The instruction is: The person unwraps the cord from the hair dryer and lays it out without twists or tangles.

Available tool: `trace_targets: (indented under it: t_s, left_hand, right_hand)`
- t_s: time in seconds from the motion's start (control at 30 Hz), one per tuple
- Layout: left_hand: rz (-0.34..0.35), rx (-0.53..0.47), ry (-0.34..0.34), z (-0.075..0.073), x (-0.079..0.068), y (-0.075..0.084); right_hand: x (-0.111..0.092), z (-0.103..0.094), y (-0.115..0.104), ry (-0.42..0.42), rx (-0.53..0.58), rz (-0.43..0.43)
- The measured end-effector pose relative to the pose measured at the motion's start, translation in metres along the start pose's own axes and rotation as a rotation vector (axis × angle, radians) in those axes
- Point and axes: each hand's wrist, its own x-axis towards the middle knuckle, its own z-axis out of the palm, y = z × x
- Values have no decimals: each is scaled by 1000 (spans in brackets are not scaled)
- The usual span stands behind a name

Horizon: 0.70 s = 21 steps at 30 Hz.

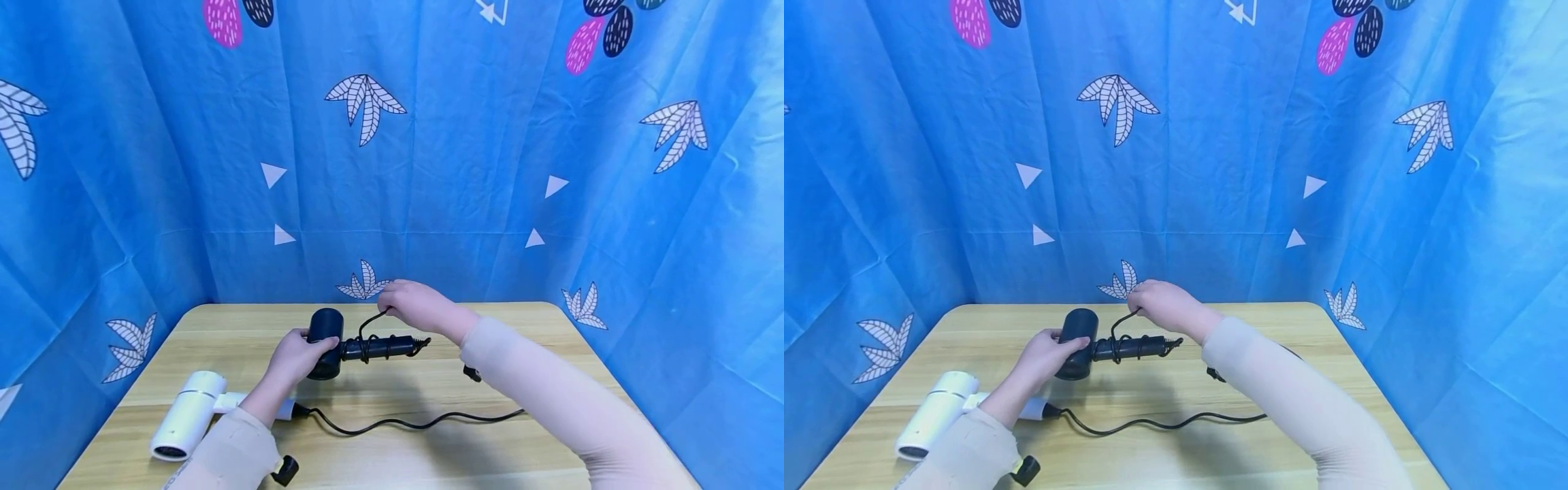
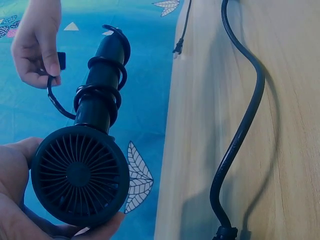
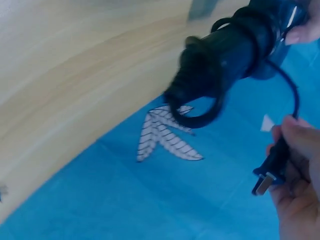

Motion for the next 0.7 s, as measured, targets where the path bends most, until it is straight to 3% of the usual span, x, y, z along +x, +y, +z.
trace_targets:
  t_s: [0.37,0.7]
  left_hand:
    - [7,-15,-4,0,-1,-3]
    - [3,-32,2,-2,-3,-5]
  right_hand:
    - [-6,33,32,41,387,90]
    - [-12,54,46,53,519,128]
